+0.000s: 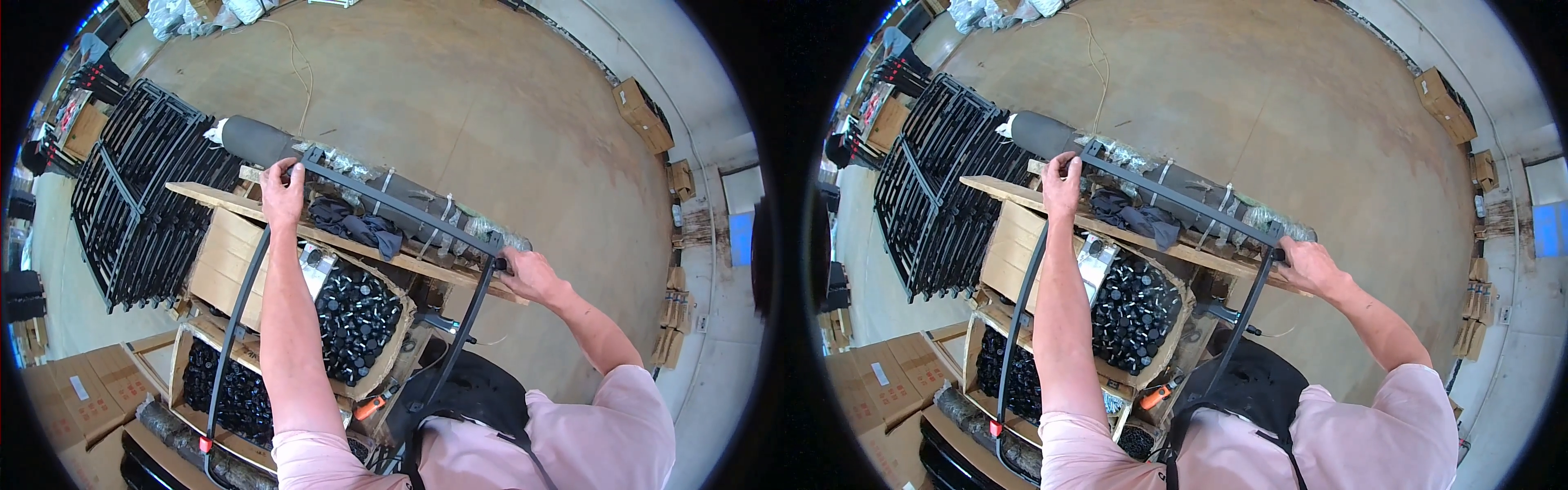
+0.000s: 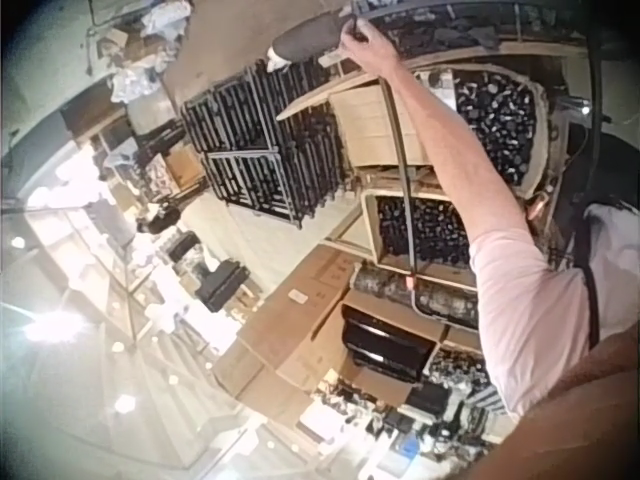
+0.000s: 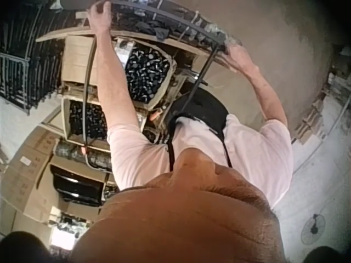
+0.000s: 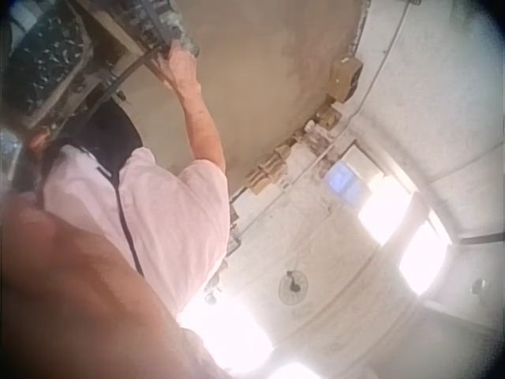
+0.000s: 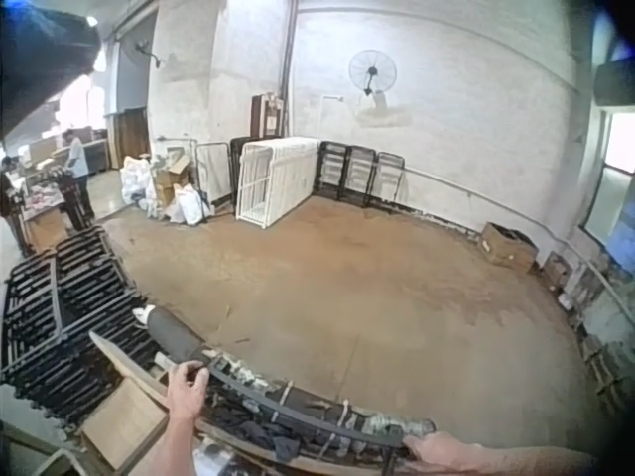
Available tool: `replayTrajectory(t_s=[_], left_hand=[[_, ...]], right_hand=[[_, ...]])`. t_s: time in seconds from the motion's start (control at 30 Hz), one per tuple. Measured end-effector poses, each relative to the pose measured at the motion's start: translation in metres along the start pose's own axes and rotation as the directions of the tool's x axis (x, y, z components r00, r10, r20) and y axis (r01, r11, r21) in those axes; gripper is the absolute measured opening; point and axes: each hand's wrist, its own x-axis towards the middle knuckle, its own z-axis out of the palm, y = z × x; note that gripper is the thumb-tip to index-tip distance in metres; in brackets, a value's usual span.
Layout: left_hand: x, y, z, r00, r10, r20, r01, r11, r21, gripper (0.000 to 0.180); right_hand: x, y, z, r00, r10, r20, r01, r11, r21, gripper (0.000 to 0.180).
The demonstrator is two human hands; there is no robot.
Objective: Assembling a vehicle running board by attaching plastic components using an electric screwdriver and screws.
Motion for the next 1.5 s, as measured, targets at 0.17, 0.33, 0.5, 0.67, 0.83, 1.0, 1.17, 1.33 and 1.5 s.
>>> replayTrajectory(t_s=[0.17,0.33,0.5,0.67,0.83,1.0,1.17,1.33,1.5], left_hand=[[0.003,-0.016,-0.002,0.996,0.091,-0.008,-0.091,0.992,-0.083,0.028],[0.003,-0.021,0.0,0.999,0.044,0.012,-0.039,0.97,-0.24,0.029],[0.004,-0.018,-0.002,0.992,0.122,-0.039,-0.124,0.989,-0.082,0.025],[0.001,-0.012,-0.003,0.996,0.091,0.018,-0.09,0.995,-0.032,0.028],[0.004,-0.026,-0.001,0.986,0.153,-0.061,-0.161,0.977,-0.14,0.031],[-0.003,-0.007,0.0,1.0,0.01,0.021,-0.008,0.996,-0.088,0.033],[0.001,-0.016,-0.003,0.997,0.07,0.041,-0.07,0.998,0.002,0.034],[0.001,-0.032,-0.005,0.999,0.031,-0.024,-0.034,0.987,-0.159,0.033],[-0.005,-0.007,-0.005,1.0,0.004,-0.001,-0.004,1.0,0.024,0.03]], right_hand=[[0.004,-0.014,-0.009,0.997,0.063,0.05,-0.059,0.995,-0.075,0.04],[0.003,-0.011,0.004,0.977,-0.116,-0.181,0.104,0.992,-0.076,0.036],[0.006,-0.01,0.011,0.981,-0.136,-0.142,0.128,0.99,-0.063,0.029],[0.002,-0.019,-0.005,1.0,-0.019,-0.008,0.018,0.997,-0.07,0.035],[0.004,-0.009,0.0,0.999,-0.036,0.037,0.041,0.991,-0.126,0.039],[0.011,-0.023,-0.016,0.979,0.128,0.158,-0.086,0.965,-0.246,0.038],[0.017,-0.013,0.008,0.961,-0.207,-0.182,0.174,0.967,-0.185,0.039],[0.005,-0.031,-0.005,0.992,-0.121,-0.04,0.111,0.974,-0.196,0.039],[0.008,-0.034,-0.02,0.991,-0.004,0.133,0.05,0.936,-0.347,0.044]])
